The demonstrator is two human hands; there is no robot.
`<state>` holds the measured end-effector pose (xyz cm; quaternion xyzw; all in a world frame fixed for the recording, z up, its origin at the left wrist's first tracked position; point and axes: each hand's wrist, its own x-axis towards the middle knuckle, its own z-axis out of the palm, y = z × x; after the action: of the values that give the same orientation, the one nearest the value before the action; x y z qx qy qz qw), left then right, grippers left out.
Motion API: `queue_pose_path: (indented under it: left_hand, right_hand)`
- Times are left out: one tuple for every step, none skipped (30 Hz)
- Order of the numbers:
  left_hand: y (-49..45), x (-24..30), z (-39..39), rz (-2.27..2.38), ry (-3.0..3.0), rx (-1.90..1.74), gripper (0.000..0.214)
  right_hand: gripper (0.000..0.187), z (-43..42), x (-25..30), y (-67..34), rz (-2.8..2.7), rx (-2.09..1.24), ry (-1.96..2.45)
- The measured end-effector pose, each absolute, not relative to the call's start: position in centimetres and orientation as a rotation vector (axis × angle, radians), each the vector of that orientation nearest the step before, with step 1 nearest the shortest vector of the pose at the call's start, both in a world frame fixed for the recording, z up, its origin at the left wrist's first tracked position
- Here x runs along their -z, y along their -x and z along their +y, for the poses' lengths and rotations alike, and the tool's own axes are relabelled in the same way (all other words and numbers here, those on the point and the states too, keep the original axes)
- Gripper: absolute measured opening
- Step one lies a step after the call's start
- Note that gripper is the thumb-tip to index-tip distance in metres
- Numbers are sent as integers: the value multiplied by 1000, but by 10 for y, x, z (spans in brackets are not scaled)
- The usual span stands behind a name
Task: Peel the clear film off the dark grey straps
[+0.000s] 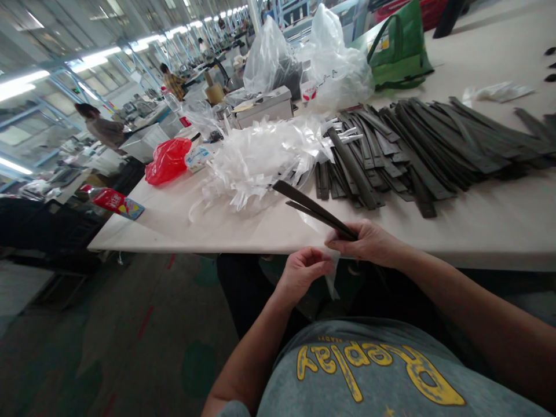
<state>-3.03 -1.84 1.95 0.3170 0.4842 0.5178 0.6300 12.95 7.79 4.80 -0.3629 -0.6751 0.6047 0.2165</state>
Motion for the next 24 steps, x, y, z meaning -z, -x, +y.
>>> queue_pose_path:
  left_hand:
    - [31,-16,-20,1116,-737,-1164,29]
    - [33,-13,-22,1126,-750,-1140,28]
    - [35,-10,-25,1138,-761,-1116,27]
    - [37,-7,-27,1149,-768,-1092,27]
    - [39,-5,-30,1157,-770,-1069,28]
    - [41,-3,-32,1163,-770,-1043,29]
    - [42,-3,-33,1160,-772,-1010,30]
    - [43,-2,-35,1151,-779,-971,32]
    - [44,-2,-36,1136,-791,-928,33]
    - [44,-3,-37,1124,-808,-886,34]
    - [44,-3,-37,1115,-826,-849,34]
    - [44,-3,-38,1111,-843,-821,33]
    - [44,-3,-38,1109,-861,-800,32]
    - [43,-3,-38,1108,-879,-785,32]
    - [43,-3,-38,1101,-897,-771,31]
    - [43,-2,-38,1090,-916,-758,31]
    - [43,-2,-39,1077,-933,-747,30]
    - [43,-2,-39,1066,-950,-733,30]
    - [44,-2,-39,1057,-966,-712,30]
    - [44,-2,-39,1055,-981,-685,30]
    - [44,-3,-39,1056,-994,-657,30]
    - [44,-4,-39,1058,-1005,-630,30]
    - [44,-4,-39,1062,-1013,-611,30]
    - [44,-5,-40,1069,-1015,-603,29]
  right_hand:
    - [29,80,-49,-131,-1907,-1628,1014]
    - [28,82,-50,-132,-1944,-1581,1022]
    - [27,83,-51,-133,-1982,-1540,1029]
    - [26,84,-53,-134,-2019,-1508,1033]
    - [25,85,-55,-134,-2048,-1487,1036]
    - [24,85,-57,-135,-2083,-1465,1035]
    - [25,85,-59,-134,-2128,-1433,1029]
    - [26,85,-60,-134,-2184,-1382,1020]
    - [27,85,-61,-133,-2244,-1319,1009]
    - [29,85,-62,-131,-2299,-1252,998]
    - [31,85,-62,-130,-2346,-1192,987]
    - [32,85,-63,-129,-2377,-1149,979]
    - [33,84,-63,-128,-2391,-1129,975]
    - [32,84,-63,-128,-2400,-1120,973]
    - [32,83,-64,-127,-2406,-1112,970]
    - [32,82,-64,-126,-2414,-1100,967]
    - [31,81,-65,-126,-2420,-1089,963]
    - [30,81,-65,-125,-2425,-1079,960]
    - [30,81,-64,-125,-2430,-1069,956]
    - [29,81,-64,-125,-2433,-1058,955]
    - [29,81,-63,-124,-2436,-1049,954]
    - [29,81,-62,-124,-2436,-1042,955]
    - [29,82,-61,-124,-2434,-1036,957]
    - [29,82,-61,-123,-2430,-1032,961]
